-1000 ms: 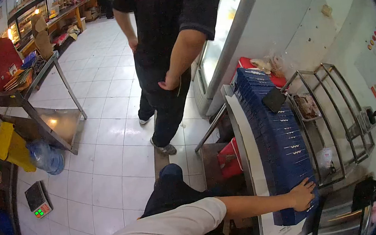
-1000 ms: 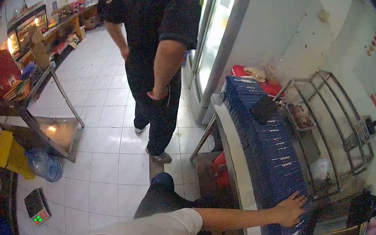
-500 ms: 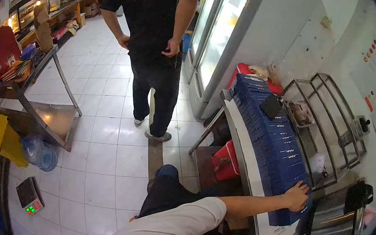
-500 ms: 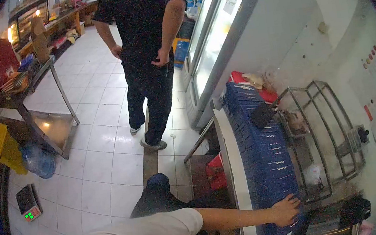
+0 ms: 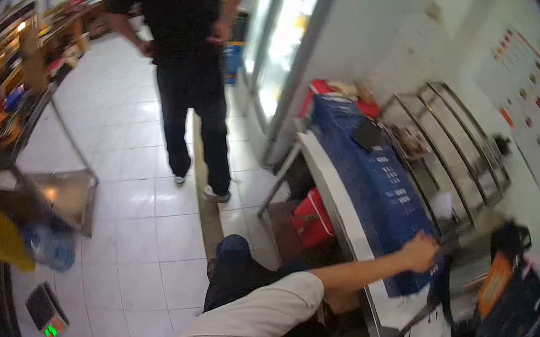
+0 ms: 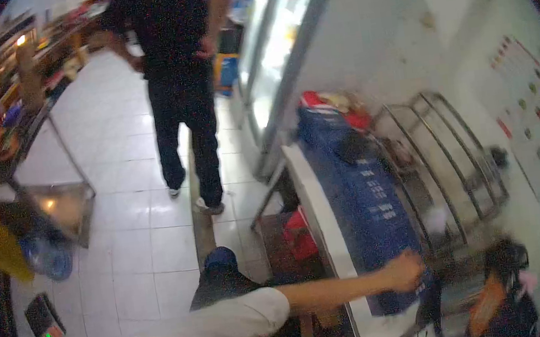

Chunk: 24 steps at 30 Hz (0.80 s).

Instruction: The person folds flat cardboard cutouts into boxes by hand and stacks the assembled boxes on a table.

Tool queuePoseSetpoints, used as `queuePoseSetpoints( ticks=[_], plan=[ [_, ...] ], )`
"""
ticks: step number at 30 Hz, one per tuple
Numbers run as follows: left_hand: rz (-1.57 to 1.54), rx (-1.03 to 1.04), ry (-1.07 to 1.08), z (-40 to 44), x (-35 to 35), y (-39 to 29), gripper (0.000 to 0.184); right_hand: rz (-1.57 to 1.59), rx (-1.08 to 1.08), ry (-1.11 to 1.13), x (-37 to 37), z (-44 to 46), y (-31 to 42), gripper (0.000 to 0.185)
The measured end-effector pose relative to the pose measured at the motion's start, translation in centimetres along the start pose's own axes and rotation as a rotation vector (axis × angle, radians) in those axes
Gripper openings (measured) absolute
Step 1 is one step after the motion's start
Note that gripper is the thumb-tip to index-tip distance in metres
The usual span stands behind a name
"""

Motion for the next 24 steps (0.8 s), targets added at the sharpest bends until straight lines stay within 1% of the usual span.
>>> queuePoseSetpoints(
  ticks=[1, 2, 3, 4, 6, 7, 8, 10, 11, 13, 14, 15, 16, 17, 18, 19, 21, 23, 24],
  plan=[
    [-0.013, 0.051, -0.084, -0.7, -1.0, -0.4, 0.042, 0.071, -0.005, 0.004, 0.1, 0.5, 0.2, 0.063],
    [-0.139, 0.113, -0.192, 0.1, 0.4, 0.5, 0.041, 0.142, -0.012, 0.004, -0.3, 0.6, 1.4, 0.062],
    [-0.313, 0.171, -0.215, -0.7, -1.4, -0.2, 0.04, 0.204, -0.021, 0.008, -0.5, 0.6, 2.5, 0.06],
    [-0.439, 0.272, -0.315, -0.5, -1.2, 0.1, 0.04, 0.263, -0.033, 0.01, -0.5, 0.5, 3.6, 0.059],
    [-0.533, 0.396, -0.532, -2.7, -3.8, -1.1, 0.042, 0.366, -0.077, -0.004, -1.1, -0.5, 7.5, 0.054],
    [-0.559, 0.422, -0.619, -4.3, -6.1, -2.2, 0.043, 0.418, -0.105, -0.016, -1.4, -1.2, 9.9, 0.05],
    [-0.583, 0.446, -0.7, -6.2, -8.7, -3.3, 0.045, 0.535, -0.161, -0.041, -2.2, -2.6, 12.7, 0.043],
    [-0.462, 0.452, -0.853, -9.8, -14.2, -4.5, 0.051, 0.826, -0.194, 0.041, -0.6, -3.9, 17.4, 0.03],
    [-0.371, 0.44, -0.888, -11.9, -17.0, -4.9, 0.058, 1.001, -0.168, 0.149, 0.8, -4.6, 19.8, 0.026],
    [-0.139, 0.419, -0.933, -16.3, -22.3, -5.7, 0.073, 1.218, -0.362, 0.42, 0.0, -7.9, 25.4, 0.016],
    [0.005, 0.407, -0.937, -18.3, -24.7, -5.8, 0.081, 1.122, -0.627, 0.455, -0.8, -9.2, 28.2, 0.011],
    [0.107, 0.368, -0.923, -20.3, -26.4, -5.6, 0.092, 1.214, -0.856, 0.471, -2.1, -10.5, 31.2, 0.007],
    [0.187, 0.268, -0.896, -22.5, -27.8, -5.9, 0.095, 1.312, -1.088, 0.516, -3.3, -11.9, 34.0, 0.009],
    [0.279, 0.213, -0.868, -24.6, -28.9, -6.0, 0.099, 1.613, -1.286, 0.539, -4.8, -13.4, 36.3, 0.019],
    [0.353, 0.1, -0.81, -26.6, -29.6, -6.0, 0.099, 1.664, -1.357, 0.64, -5.0, -15.1, 37.9, 0.02],
    [0.425, -0.034, -0.721, -28.7, -30.2, -6.0, 0.083, 1.71, -1.429, 0.741, -5.2, -16.7, 39.2, 0.022],
    [0.623, -0.176, -0.482, -32.8, -30.7, -6.4, 0.051, 1.795, -1.462, 0.714, -5.9, -19.4, 41.5, 0.022],
    [0.583, -0.25, -0.41, -36.6, -30.2, -5.6, 0.025, 1.861, -1.473, 0.709, -5.4, -22.7, 43.1, 0.023],
    [0.465, -0.347, -0.398, -38.4, -29.1, -4.9, 0.02, 1.858, -1.379, 0.607, -4.7, -24.5, 43.8, 0.023]
  ],
)
Point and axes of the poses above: each hand's wrist, its own z-axis towards the middle knuckle, its own x-axis out of the palm, y = z × x, the point moved 2 cm from there along z, towards the middle knuckle, and after that the axes turned 4 degrees about -z, right-handed, at the moved point
